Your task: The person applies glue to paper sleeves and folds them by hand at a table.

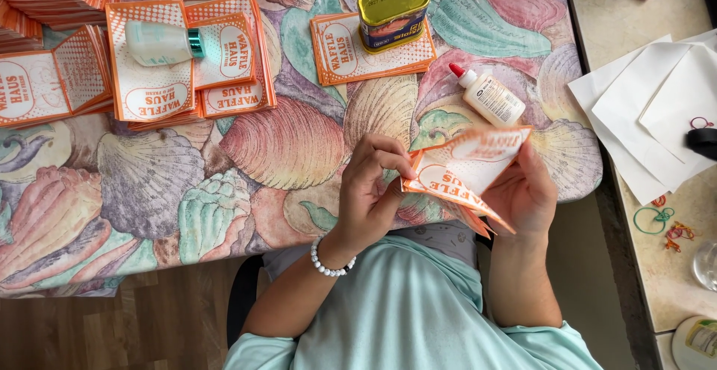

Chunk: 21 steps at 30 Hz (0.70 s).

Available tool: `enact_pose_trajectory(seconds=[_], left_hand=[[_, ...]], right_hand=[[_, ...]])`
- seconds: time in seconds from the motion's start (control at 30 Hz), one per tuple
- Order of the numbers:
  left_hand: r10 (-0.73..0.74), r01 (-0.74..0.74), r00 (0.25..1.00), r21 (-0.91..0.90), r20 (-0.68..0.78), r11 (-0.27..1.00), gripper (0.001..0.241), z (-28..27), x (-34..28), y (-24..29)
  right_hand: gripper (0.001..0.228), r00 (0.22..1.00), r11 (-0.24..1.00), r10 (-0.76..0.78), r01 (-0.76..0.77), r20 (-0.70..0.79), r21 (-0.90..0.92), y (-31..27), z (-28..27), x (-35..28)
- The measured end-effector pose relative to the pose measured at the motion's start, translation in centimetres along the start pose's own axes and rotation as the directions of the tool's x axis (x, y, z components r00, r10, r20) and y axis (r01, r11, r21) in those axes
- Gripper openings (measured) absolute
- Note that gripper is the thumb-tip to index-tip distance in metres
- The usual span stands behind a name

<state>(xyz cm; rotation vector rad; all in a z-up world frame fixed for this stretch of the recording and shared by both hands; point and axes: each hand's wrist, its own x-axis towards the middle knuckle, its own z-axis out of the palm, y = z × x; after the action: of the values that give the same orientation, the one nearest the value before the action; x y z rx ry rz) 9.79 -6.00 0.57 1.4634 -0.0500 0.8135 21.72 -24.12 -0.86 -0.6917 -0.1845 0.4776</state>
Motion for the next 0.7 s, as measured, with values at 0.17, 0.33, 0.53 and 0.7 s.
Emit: enact_pose_trajectory(seconds=[0.17,0.33,0.53,0.7], left_hand=[[0.001,0.022,0.994,-0.207,0.111,0.978,0.009,-0.1,-0.1,-0.6],[0.058,-0.022,0.994,-0.359,0.088,0.933,0.011,-0.6,-1.1,-0.7],[0.037,-0.086,0.976,-0.226,-0.213,0.97,0.011,-0.7,-1.4,-1.0],[0.089,-0.023,0.9,0.157,-0.427,0.987,0.011,0.7,-0.9,-1.3]], right_hand=[[0.039,0.992,0.968,-0.094,0.071,-0.086,-0.24,0.3,-2.0,0.4],[0.028,0.946,0.923,-0.265,0.193,-0.186,-0.333,1.3,-4.1,0.6],[0.023,0.873,0.863,-0.424,0.308,-0.24,-0.401,3.1,-5.3,1.7],[0.041,0.938,0.88,-0.346,0.329,0.012,-0.342,6.3,-3.7,0.3]])
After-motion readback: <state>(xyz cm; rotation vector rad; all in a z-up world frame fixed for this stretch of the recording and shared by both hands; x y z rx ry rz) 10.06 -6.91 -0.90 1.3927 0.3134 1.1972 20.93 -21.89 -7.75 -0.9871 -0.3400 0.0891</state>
